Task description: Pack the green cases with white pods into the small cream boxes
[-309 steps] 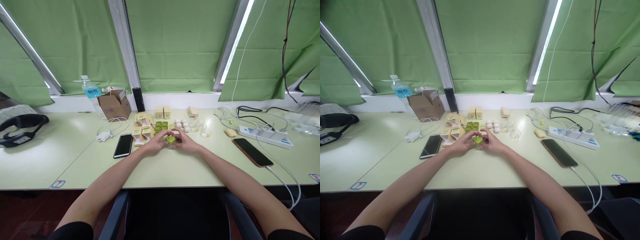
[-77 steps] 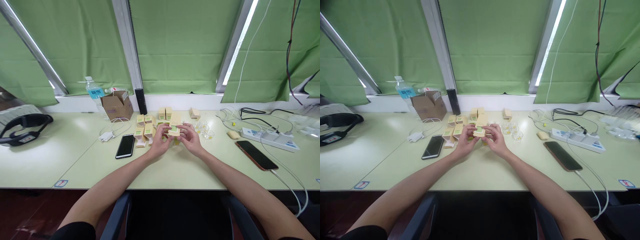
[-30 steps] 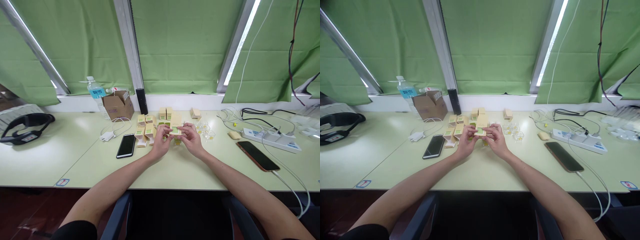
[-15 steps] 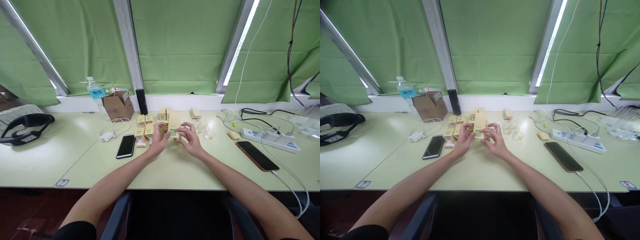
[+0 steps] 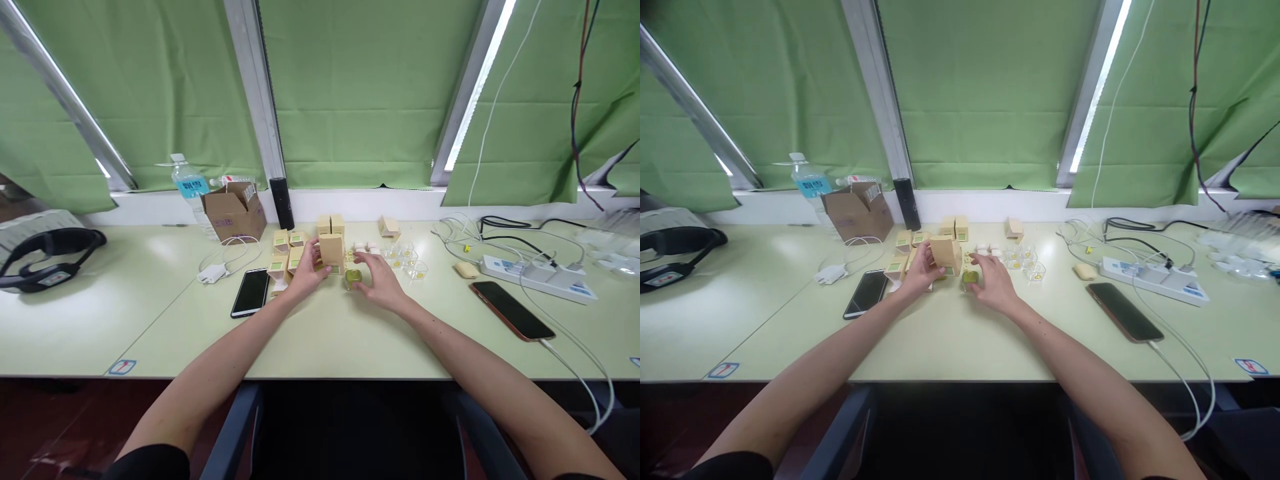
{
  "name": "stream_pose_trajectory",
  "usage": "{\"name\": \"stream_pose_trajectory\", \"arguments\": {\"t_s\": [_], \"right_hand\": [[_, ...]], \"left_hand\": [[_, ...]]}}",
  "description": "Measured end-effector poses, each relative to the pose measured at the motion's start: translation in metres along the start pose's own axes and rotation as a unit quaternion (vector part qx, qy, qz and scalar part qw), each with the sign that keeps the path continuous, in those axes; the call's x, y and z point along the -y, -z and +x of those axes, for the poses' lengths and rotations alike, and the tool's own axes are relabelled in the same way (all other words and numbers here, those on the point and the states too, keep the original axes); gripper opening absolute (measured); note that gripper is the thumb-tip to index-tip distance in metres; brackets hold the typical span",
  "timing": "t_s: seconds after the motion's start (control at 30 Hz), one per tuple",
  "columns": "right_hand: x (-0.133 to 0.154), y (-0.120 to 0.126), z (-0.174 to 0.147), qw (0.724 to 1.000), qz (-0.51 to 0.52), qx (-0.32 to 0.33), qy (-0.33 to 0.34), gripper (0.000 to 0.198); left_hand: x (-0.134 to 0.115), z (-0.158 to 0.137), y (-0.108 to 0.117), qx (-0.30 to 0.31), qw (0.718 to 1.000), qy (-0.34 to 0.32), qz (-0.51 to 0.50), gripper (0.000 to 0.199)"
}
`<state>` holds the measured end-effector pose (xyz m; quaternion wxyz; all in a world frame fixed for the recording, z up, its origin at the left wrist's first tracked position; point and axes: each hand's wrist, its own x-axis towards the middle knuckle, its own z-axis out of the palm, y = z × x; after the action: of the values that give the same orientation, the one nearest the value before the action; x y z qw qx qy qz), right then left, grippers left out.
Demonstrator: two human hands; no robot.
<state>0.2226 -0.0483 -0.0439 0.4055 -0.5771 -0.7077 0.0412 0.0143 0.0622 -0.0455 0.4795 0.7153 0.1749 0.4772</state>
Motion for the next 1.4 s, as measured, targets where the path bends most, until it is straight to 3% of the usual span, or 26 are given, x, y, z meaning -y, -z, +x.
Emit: {"name": "stream_pose_trajectory", "arguments": {"t_s": [0.07,0.17,0.37,0.5,0.67,0.77,0.9,1.0,1.13,1.4], "right_hand": [[-0.005,-0.005,0.001,0.998,-0.041,0.033,-0.016,0.066],[-0.011,-0.008,0.003,0.996,-0.080,0.028,-0.041,0.052],[-0.018,0.008,0.010,0.989,-0.048,-0.085,-0.115,0.043],[-0.019,0.012,0.012,0.981,0.006,-0.147,-0.123,0.046],[-0.012,0.008,0.011,0.978,0.059,-0.164,-0.110,0.049],[-0.008,0.007,0.010,0.977,0.083,-0.165,-0.101,0.050],[-0.004,0.008,0.009,0.975,0.101,-0.174,-0.091,0.052],[-0.002,0.009,0.009,0.972,0.117,-0.183,-0.086,0.054],[0.000,0.009,0.009,0.971,0.124,-0.183,-0.090,0.054],[0.000,0.009,0.008,0.972,0.114,-0.184,-0.089,0.055]], "left_hand": [[-0.001,-0.001,0.001,0.014,1.000,0.009,0.009,0.068],[-0.003,-0.002,-0.001,0.039,0.999,0.019,0.027,0.063],[-0.007,-0.007,-0.004,0.125,0.986,0.025,0.103,0.060],[-0.007,-0.012,-0.003,0.173,0.972,-0.017,0.159,0.077],[-0.013,-0.016,-0.006,0.167,0.961,-0.058,0.210,0.099],[-0.017,-0.019,-0.015,0.129,0.959,-0.058,0.246,0.106],[-0.016,-0.023,-0.024,0.074,0.963,-0.052,0.256,0.093],[-0.013,-0.023,-0.024,0.086,0.972,-0.062,0.208,0.082],[-0.012,-0.021,-0.021,0.094,0.980,-0.084,0.152,0.084],[-0.022,-0.024,-0.024,0.093,0.966,-0.035,0.237,0.083]]}}
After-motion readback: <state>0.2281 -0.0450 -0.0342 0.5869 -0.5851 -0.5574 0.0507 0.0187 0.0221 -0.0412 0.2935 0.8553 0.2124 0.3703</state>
